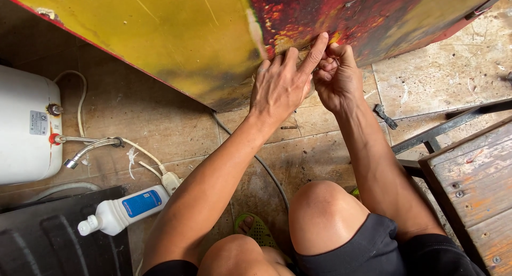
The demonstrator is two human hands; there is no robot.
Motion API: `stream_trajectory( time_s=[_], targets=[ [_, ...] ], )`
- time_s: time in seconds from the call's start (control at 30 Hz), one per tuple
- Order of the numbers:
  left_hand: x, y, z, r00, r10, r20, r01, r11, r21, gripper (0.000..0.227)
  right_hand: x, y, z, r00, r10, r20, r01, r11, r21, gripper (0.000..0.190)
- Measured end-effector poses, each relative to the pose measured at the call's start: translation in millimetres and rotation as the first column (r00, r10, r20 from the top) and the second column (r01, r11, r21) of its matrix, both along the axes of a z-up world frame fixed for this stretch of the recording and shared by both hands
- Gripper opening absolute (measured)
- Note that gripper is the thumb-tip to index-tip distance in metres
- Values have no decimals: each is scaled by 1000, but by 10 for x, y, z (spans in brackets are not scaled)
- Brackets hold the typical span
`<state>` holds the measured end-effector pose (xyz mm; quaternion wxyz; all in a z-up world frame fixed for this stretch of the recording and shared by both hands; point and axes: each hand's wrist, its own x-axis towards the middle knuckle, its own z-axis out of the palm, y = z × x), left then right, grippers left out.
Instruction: Scraping residue and stickers off a large metal cooler surface using a small tool and fingers, followed by cleaning with a cloth.
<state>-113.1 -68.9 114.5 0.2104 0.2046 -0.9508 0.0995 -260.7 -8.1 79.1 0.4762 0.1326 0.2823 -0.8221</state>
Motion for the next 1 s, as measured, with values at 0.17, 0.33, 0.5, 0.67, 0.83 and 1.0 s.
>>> stream_trajectory(
  time_s=[0.17, 0.33, 0.5, 0.67, 0.83, 1.0],
  targets=[
    [18, -3, 79, 1000, -10, 12, 10, 999, -41, 89, 121, 0, 128, 992, -43, -122, 50, 997, 51, 22],
    [36, -5, 77, 999, -19, 36, 18, 1000, 15, 91, 262, 99, 85, 832, -77, -550, 161, 981, 107, 29],
    [110, -63, 20, 997, -70, 16, 70, 997, 35, 105, 383, 166, 20, 48, -162, -986, 502, 857, -116, 28],
    [119, -79, 52, 996, -87, 8, 86, 996, 35, 100, 476, 102, 23, -72, -126, -989, 563, 813, -145, 22],
    [160, -53, 141, 996, -85, 27, 83, 994, 73, 99, 446, 20, -56, -92, -191, -977, 577, 790, -209, 18],
    [244, -83, 80, 991, -113, -65, 127, 953, 274, 94, 388, -13, -194, -241, -83, -967, 619, 754, -219, 11]
  ],
)
